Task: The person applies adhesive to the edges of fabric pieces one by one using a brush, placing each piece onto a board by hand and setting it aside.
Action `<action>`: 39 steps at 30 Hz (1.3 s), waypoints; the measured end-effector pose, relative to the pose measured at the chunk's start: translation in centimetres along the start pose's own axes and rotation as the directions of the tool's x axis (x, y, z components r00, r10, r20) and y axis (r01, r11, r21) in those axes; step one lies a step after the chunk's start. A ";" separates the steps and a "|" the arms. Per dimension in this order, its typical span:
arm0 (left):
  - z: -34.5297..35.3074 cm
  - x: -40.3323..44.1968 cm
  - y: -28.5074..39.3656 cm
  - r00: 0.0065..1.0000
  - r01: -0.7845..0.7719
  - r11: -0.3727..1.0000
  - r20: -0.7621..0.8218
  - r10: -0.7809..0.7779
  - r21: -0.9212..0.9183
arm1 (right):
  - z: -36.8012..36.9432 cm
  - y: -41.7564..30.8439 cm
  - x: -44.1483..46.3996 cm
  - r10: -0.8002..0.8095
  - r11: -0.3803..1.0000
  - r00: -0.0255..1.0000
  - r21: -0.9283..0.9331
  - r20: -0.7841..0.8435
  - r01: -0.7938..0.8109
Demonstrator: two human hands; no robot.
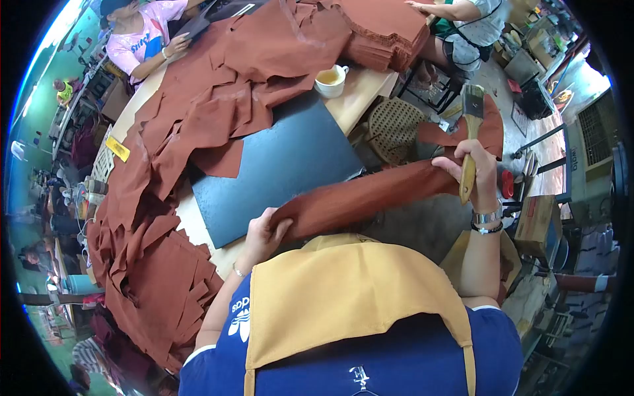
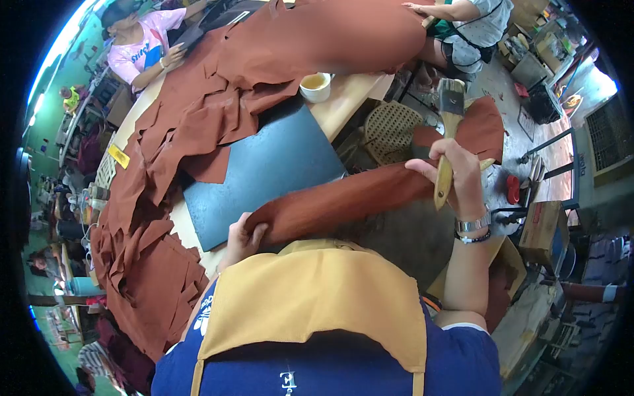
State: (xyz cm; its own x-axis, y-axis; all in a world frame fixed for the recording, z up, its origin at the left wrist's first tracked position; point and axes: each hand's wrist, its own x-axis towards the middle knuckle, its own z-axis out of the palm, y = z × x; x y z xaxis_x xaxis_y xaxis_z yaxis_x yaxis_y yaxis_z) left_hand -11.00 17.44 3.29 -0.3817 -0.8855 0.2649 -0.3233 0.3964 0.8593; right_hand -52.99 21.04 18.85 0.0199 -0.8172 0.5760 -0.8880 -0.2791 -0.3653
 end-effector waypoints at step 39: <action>-2.0 2.6 -2.2 0.943 0.209 0.650 0.026 -0.332 0.730 | 26.8 10.2 21.9 0.157 0.964 0.869 0.120 0.469 -0.239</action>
State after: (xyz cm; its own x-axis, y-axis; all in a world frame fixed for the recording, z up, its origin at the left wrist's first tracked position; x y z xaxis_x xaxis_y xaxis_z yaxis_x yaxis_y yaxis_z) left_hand -9.55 13.83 2.95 -0.2752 -0.9602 -0.0468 -0.9224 0.2500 0.2945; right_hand -49.33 -13.18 8.14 0.0932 -0.9906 0.1006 -0.8054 -0.1344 -0.5773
